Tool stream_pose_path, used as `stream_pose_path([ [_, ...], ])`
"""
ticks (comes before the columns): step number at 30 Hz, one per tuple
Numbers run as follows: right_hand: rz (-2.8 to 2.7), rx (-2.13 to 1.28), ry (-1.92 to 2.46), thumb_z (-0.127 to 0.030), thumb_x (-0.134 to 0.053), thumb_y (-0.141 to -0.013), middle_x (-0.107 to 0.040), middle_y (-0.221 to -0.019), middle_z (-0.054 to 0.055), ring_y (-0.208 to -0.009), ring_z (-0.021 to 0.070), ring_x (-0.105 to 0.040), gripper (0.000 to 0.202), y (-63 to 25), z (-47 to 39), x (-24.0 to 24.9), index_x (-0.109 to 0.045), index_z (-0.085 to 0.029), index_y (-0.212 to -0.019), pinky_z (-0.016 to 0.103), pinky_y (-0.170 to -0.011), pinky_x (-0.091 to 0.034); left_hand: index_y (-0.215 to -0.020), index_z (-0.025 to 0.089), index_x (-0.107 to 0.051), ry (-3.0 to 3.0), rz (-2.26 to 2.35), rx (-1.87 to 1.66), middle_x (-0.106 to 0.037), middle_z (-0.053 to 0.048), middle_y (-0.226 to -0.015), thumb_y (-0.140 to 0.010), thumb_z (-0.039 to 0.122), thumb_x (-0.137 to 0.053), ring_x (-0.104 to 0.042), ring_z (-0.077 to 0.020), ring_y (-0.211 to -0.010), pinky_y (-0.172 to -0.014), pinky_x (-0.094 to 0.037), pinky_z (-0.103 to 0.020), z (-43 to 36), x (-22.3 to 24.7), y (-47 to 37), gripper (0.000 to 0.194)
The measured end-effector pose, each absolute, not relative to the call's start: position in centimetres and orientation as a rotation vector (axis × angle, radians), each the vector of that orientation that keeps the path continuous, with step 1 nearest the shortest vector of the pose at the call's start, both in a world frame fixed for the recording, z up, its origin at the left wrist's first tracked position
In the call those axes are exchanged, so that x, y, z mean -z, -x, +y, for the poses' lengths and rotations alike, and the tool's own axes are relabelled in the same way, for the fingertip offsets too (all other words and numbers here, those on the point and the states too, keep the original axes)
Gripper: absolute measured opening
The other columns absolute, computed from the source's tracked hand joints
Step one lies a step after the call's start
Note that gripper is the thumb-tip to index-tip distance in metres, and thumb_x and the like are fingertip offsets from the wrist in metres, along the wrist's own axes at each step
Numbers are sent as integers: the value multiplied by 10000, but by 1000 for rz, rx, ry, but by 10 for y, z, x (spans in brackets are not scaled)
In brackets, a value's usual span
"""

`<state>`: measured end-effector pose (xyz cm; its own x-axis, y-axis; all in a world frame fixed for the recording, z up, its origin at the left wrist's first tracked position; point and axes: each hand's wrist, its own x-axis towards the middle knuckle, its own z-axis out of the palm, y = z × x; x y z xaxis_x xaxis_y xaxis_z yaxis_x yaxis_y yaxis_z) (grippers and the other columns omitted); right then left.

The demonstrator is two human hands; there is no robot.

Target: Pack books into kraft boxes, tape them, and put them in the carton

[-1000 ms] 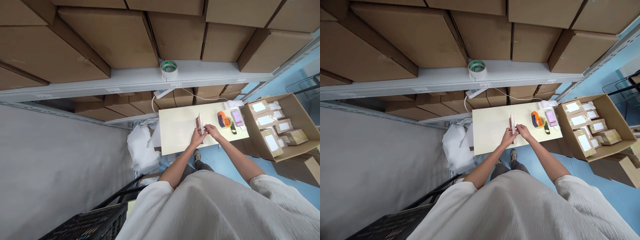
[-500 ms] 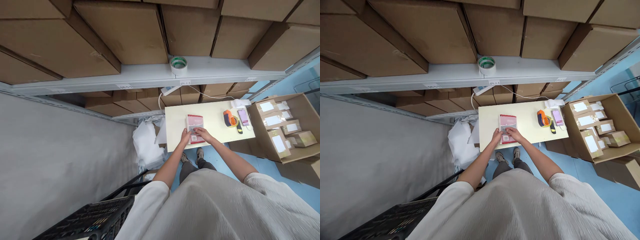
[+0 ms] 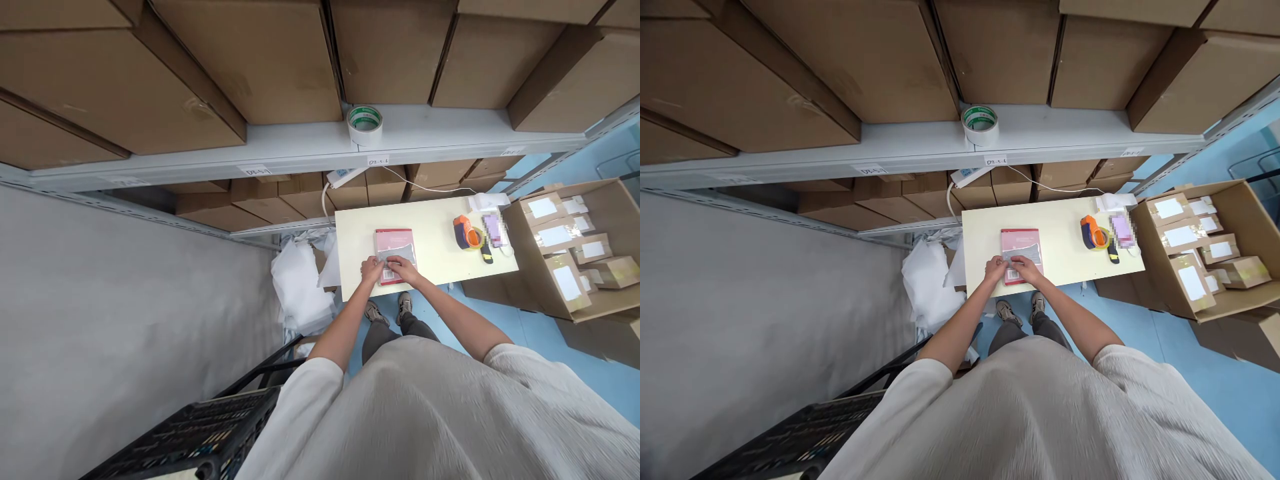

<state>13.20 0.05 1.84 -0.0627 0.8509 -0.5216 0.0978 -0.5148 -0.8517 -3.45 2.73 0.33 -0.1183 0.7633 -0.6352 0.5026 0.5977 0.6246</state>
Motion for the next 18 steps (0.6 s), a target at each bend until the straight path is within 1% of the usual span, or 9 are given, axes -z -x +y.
stream_pose_path([
  [2, -1054, -1625, 1620, -407, -757, -840, -801, -1249, 70, -1211, 265, -715, 326, -131, 0, -16, -801, -247, -1122, 442, -1146, -540, -1308, 222, -668, -1029, 1711, -334, -782, -81, -1155, -868, 284, -677, -750, -262, -1118, -970, -574, -350, 28, -2, 35, 445],
  [3, -1078, -1606, 1628, -392, -741, -843, -804, -1247, 69, -1212, 265, -715, 311, -132, 0, -14, -801, -248, -1113, 441, -1156, -531, -1399, 202, -627, -1024, 1696, -349, -781, -95, -1208, -879, 268, -668, -754, -253, -1129, -983, -573, -341, 27, -1, 35, 526],
  [5, -1115, -1524, 1694, -361, -696, -851, -809, -1229, 69, -1203, 263, -719, 286, -138, -1, -11, -797, -243, -1091, 435, -1169, -519, -1529, 165, -535, -1029, 1717, -380, -737, -143, -1371, -892, 247, -666, -745, -250, -1201, -1037, -563, -333, 22, -2, 34, 656],
  [6, -1121, -1459, 1757, -346, -668, -856, -809, -1221, 71, -1198, 260, -720, 290, -143, -1, -10, -793, -239, -1095, 431, -1170, -519, -1559, 155, -507, -1047, 1736, -399, -699, -166, -1447, -893, 238, -668, -731, -256, -1249, -1070, -554, -337, 20, -2, 33, 690],
  [8, -1105, -1310, 1922, -317, -613, -862, -802, -1230, 81, -1200, 258, -718, 344, -158, 0, -8, -778, -227, -1150, 421, -1166, -523, -1568, 152, -499, -1091, 1748, -438, -645, -193, -1528, -888, 217, -663, -693, -273, -1331, -1128, -535, -363, 14, -3, 32, 703],
  [11, -1049, -1161, 2149, -280, -584, -851, -770, -1329, 121, -1242, 268, -707, 477, -184, 2, -5, -735, -189, -1295, 409, -1160, -525, -1543, 180, -515, -1102, 1699, -446, -670, -177, -1497, -880, 186, -649, -679, -282, -1354, -1161, -526, -406, 7, -6, 32, 677],
  [14, -978, -1211, 2271, -270, -618, -825, -748, -1383, 132, -1255, 280, -708, 569, -201, 3, -1, -695, -180, -1382, 390, -1126, -538, -1518, 202, -527, -1064, 1657, -420, -690, -154, -1483, -879, 179, -658, -691, -274, -1335, -1162, -522, -404, 2, -9, 32, 653],
  [16, -928, -1266, 2287, -284, -647, -806, -762, -1342, 127, -1209, 287, -725, 602, -205, 3, 4, -684, -183, -1398, 389, -1084, -559, -1501, 205, -545, -1065, 1648, -420, -680, -151, -1508, -874, 186, -675, -684, -280, -1350, -1171, -513, -397, 0, -12, 32, 640],
  [18, -948, -1270, 2239, -310, -660, -796, -778, -1278, 133, -1151, 303, -740, 606, -207, 4, 9, -686, -176, -1386, 413, -1050, -577, -1494, 209, -561, -1081, 1640, -429, -674, -146, -1526, -864, 197, -696, -668, -293, -1381, -1187, -502, -399, -3, -14, 29, 645],
])
